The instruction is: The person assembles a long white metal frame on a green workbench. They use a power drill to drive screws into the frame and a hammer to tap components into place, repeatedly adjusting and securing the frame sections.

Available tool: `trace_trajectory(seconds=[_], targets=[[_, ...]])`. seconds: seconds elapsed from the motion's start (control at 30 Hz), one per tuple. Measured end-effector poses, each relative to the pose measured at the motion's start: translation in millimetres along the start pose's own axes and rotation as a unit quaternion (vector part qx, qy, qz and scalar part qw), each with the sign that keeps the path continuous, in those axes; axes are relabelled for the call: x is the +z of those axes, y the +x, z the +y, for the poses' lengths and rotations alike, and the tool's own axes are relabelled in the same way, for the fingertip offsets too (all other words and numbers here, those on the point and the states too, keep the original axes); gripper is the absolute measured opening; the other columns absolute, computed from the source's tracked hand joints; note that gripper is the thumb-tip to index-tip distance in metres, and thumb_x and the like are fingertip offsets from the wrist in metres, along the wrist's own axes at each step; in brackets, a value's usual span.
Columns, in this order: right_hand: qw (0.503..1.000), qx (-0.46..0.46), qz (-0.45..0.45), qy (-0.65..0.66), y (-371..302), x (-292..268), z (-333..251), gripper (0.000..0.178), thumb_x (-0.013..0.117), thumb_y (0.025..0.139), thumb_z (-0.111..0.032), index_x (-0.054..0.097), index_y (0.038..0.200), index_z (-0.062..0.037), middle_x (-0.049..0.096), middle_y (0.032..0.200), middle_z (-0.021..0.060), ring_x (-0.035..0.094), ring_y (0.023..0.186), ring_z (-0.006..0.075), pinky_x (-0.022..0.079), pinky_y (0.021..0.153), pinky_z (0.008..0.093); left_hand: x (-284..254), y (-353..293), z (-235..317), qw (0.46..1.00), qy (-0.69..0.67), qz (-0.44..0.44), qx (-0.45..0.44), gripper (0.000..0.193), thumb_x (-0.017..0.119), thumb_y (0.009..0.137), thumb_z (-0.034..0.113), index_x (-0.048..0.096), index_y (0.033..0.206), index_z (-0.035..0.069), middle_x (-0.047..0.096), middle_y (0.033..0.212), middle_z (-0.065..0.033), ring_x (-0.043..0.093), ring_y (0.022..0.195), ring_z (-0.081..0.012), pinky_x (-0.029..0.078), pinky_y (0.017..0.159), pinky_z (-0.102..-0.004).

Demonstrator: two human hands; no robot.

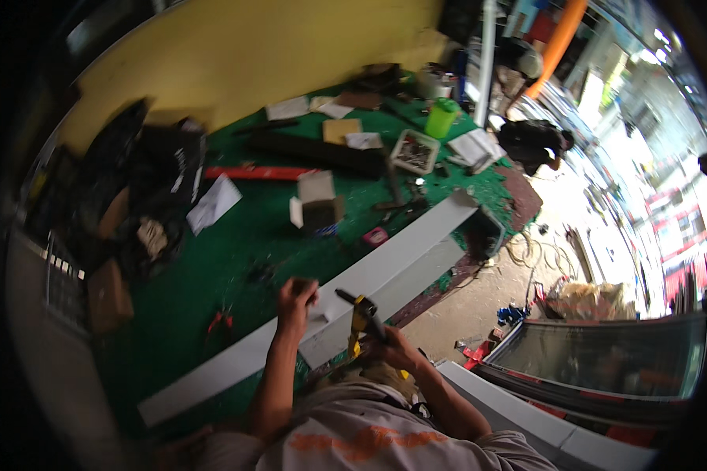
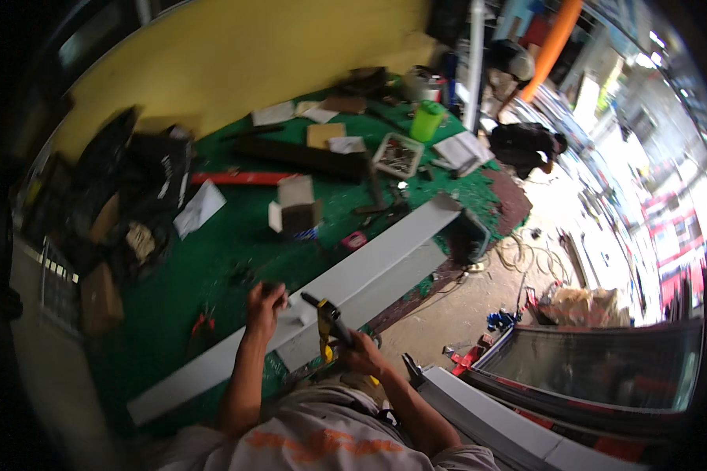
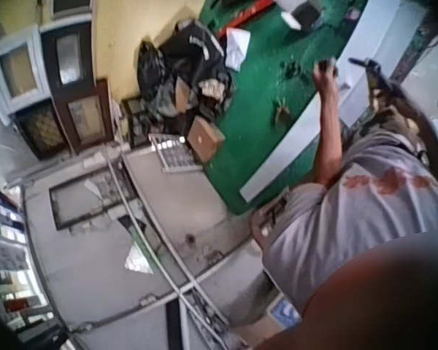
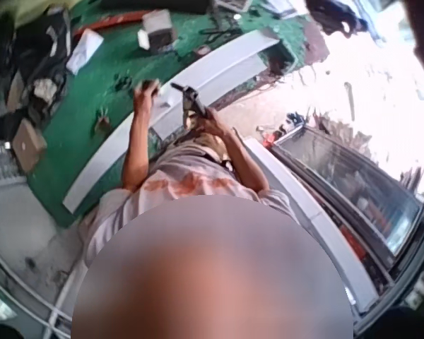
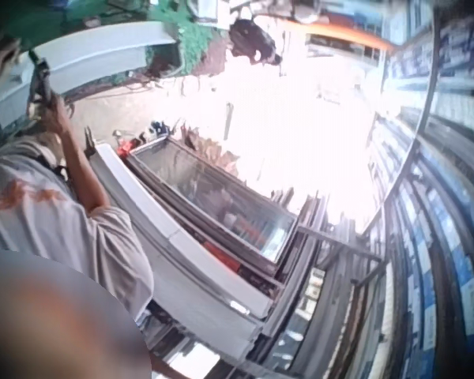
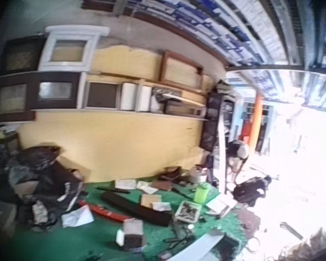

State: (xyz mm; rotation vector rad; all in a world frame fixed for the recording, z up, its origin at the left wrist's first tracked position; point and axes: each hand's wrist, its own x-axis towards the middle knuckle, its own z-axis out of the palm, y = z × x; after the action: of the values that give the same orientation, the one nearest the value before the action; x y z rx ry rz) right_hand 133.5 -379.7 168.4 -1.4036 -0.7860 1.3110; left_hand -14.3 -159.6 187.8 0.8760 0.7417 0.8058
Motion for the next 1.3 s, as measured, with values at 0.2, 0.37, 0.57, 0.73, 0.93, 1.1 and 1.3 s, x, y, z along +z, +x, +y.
trace_trajectory(seconds=[0.2,0.37,0.57,0.73,0.93,1.1,1.3], targets=[[0.994,-0.011,-0.086,0.067,-3.6,36.8,-46.6,0.042,0.057,0.089,-0.004,0.055,0.130,0.0035,0.068,0.123,0.0125,0.064,0.095,0.0164,0.055,0.081,0.0323,9.6,-32.6,63.8,0.980,-0.186,-0.027,0.058,0.013,0.069,0.094,0.008,0.061,0.084,0.002,0.070,0.085,-0.0149,0.073,0.079,-0.0269,0.061,0.065,-0.0310],[0.994,-0.030,-0.101,0.018,-0.7,52.0,-64.5,0.045,0.058,0.088,-0.004,0.053,0.133,0.0043,0.067,0.126,0.0142,0.064,0.101,0.0193,0.055,0.086,0.0333,10.1,-50.2,77.4,0.966,-0.246,-0.048,0.057,0.010,0.067,0.095,0.010,0.061,0.088,0.005,0.071,0.089,-0.0165,0.074,0.092,-0.0360,0.065,0.082,-0.0442],[0.994,-0.026,-0.096,0.035,0.1,60.4,-57.5,0.044,0.057,0.088,-0.001,0.053,0.131,0.0063,0.064,0.129,0.0159,0.064,0.110,0.0231,0.056,0.088,0.0360,5.6,-52.3,73.9,0.969,-0.238,-0.045,0.052,0.012,0.068,0.095,0.011,0.060,0.087,0.007,0.071,0.089,-0.0161,0.074,0.090,-0.0359,0.066,0.082,-0.0447],[0.995,-0.011,-0.092,0.048,-2.9,60.9,-53.6,0.044,0.055,0.089,0.002,0.052,0.132,0.0062,0.062,0.133,0.0158,0.063,0.118,0.0266,0.057,0.091,0.0392,6.5,-52.2,71.3,0.973,-0.225,-0.040,0.035,0.015,0.068,0.095,0.009,0.059,0.083,0.007,0.071,0.088,-0.0153,0.074,0.089,-0.0343,0.066,0.081,-0.0437],[0.988,0.005,-0.109,0.110,-3.9,61.7,-57.0,0.045,0.054,0.089,0.002,0.051,0.134,0.0059,0.059,0.138,0.0164,0.063,0.120,0.0299,0.057,0.092,0.0399,3.9,-45.4,68.9,0.978,-0.202,-0.056,0.019,0.015,0.067,0.095,0.007,0.059,0.082,0.006,0.071,0.088,-0.0153,0.075,0.088,-0.0322,0.066,0.081,-0.0418],[0.983,0.003,-0.121,0.137,-0.7,59.7,-50.8,0.046,0.055,0.088,0.002,0.052,0.134,0.0056,0.059,0.138,0.0166,0.063,0.120,0.0304,0.056,0.092,0.0392,2.4,-42.5,71.2,0.978,-0.195,-0.069,0.008,0.013,0.066,0.095,0.006,0.060,0.084,0.005,0.072,0.088,-0.0153,0.075,0.086,-0.0305,0.066,0.079,-0.0412],[0.989,0.019,-0.119,0.089,4.2,52.1,-49.1,0.045,0.057,0.087,0.002,0.054,0.132,0.0064,0.063,0.132,0.0162,0.066,0.115,0.0289,0.056,0.090,0.0375,3.6,-39.2,78.4,0.989,0.038,-0.136,0.049,0.009,0.067,0.096,0.011,0.064,0.091,0.003,0.073,0.098,-0.0162,0.075,0.088,-0.0271,0.065,0.075,-0.0385]])
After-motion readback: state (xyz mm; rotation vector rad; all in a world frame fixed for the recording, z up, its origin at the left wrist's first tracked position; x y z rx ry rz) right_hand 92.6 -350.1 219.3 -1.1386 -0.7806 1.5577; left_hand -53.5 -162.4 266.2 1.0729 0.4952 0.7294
